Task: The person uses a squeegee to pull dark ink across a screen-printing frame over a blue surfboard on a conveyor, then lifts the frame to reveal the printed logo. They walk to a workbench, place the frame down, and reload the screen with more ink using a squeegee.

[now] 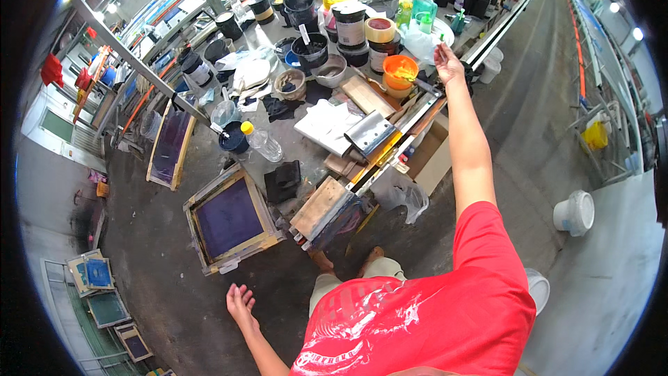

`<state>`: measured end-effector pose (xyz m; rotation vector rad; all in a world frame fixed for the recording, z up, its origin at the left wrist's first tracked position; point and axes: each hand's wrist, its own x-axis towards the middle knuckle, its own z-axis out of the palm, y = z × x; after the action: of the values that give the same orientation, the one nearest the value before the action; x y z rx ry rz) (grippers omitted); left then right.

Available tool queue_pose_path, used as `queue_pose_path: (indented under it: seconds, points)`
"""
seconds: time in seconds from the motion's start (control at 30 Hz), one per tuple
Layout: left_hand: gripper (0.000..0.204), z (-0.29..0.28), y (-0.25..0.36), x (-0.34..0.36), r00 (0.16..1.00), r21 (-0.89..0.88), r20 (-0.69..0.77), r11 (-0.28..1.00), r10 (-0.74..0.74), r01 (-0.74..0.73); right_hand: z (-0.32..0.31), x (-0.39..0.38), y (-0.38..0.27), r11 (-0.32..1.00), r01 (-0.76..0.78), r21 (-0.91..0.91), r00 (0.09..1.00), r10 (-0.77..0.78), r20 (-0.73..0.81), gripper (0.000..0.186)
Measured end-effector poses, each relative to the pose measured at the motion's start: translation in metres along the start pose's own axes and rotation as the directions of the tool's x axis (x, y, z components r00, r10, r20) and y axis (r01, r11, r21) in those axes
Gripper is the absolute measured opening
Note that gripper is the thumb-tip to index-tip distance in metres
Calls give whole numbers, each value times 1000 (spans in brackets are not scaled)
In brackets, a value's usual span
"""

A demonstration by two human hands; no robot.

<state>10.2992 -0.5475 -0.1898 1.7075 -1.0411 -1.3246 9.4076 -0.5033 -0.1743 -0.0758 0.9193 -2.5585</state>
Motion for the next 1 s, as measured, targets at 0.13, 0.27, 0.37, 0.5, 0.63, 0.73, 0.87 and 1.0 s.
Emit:
queue_pose_path:
  seconds: [0.13,0.27,0.37,0.5,0.63,0.73,0.87,1.0]
  points:
    - [36,49,37,18,974,25,156,985,166,-172,10,2,-55,964,201,175,975,-214,55,25]
    - [38,93,78,14,921,65,230,939,315,-337,18,-62,-125,820,545,178,838,-527,-139,23]
    - [25,129,105,-18,867,-2,229,891,443,-455,30,-168,-163,779,596,196,754,-627,195,18]
    - [14,176,145,-86,635,-261,422,758,647,-598,61,-318,-143,705,704,-88,668,-615,419,65]
    - [31,191,187,-137,161,-514,488,431,858,-742,101,-446,-76,7,797,-604,545,-439,714,65]
    - [45,180,195,-154,12,-590,515,365,857,-720,127,-537,-12,494,522,-695,772,71,631,59]
    - [37,136,181,-146,175,-495,420,386,891,-778,162,-555,36,800,493,-342,295,216,931,55]
    - [31,56,157,-127,409,-250,326,495,852,-832,194,-590,95,787,589,-185,37,203,979,46]
